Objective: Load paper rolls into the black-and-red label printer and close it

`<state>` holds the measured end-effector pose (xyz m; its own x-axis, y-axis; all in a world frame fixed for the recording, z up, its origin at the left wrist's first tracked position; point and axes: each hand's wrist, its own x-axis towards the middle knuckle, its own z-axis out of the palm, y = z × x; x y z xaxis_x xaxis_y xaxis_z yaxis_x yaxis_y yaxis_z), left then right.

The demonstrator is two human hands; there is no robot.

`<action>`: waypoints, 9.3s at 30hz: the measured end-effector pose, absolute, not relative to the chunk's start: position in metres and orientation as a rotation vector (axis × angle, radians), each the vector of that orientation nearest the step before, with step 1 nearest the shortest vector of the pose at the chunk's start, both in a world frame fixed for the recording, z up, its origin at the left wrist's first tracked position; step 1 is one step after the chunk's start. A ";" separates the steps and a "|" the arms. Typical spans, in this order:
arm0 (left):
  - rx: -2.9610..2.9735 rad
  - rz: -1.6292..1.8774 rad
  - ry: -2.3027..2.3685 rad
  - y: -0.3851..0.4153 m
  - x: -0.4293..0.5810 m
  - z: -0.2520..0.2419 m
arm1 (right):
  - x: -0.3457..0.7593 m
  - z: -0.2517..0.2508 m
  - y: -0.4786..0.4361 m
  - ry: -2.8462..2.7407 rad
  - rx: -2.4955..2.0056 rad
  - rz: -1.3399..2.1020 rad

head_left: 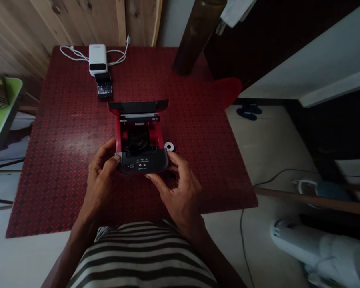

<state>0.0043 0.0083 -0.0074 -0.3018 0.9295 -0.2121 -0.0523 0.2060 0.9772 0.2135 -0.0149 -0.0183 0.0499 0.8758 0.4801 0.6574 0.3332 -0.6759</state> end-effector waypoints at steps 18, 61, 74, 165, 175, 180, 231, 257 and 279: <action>1.475 1.361 1.458 0.001 -0.001 -0.042 | 0.173 0.046 0.121 -2.744 -1.307 0.414; 1.396 1.370 1.488 0.004 -0.001 -0.037 | 0.283 -0.054 0.172 -1.448 -1.500 0.600; 1.435 1.333 1.495 0.004 -0.003 -0.034 | 0.291 -0.066 0.145 -1.553 -1.488 0.782; 1.020 1.522 1.355 0.088 -0.009 0.015 | 0.223 0.009 0.033 -2.186 -0.939 -0.148; 0.843 1.231 1.308 0.038 -0.005 -0.004 | 0.223 0.011 0.034 -2.219 -1.011 0.068; 0.865 1.230 1.301 0.037 -0.004 -0.004 | 0.222 0.015 0.034 -2.200 -1.012 0.119; 0.824 1.295 1.474 0.004 0.006 -0.011 | 0.252 -0.021 0.003 -1.854 -1.301 0.587; 1.364 1.381 1.469 -0.002 0.007 -0.048 | 0.176 0.057 0.119 -2.772 -1.305 0.353; 1.473 1.452 1.550 0.003 0.009 -0.043 | 0.287 -0.051 0.018 -1.654 -1.459 0.908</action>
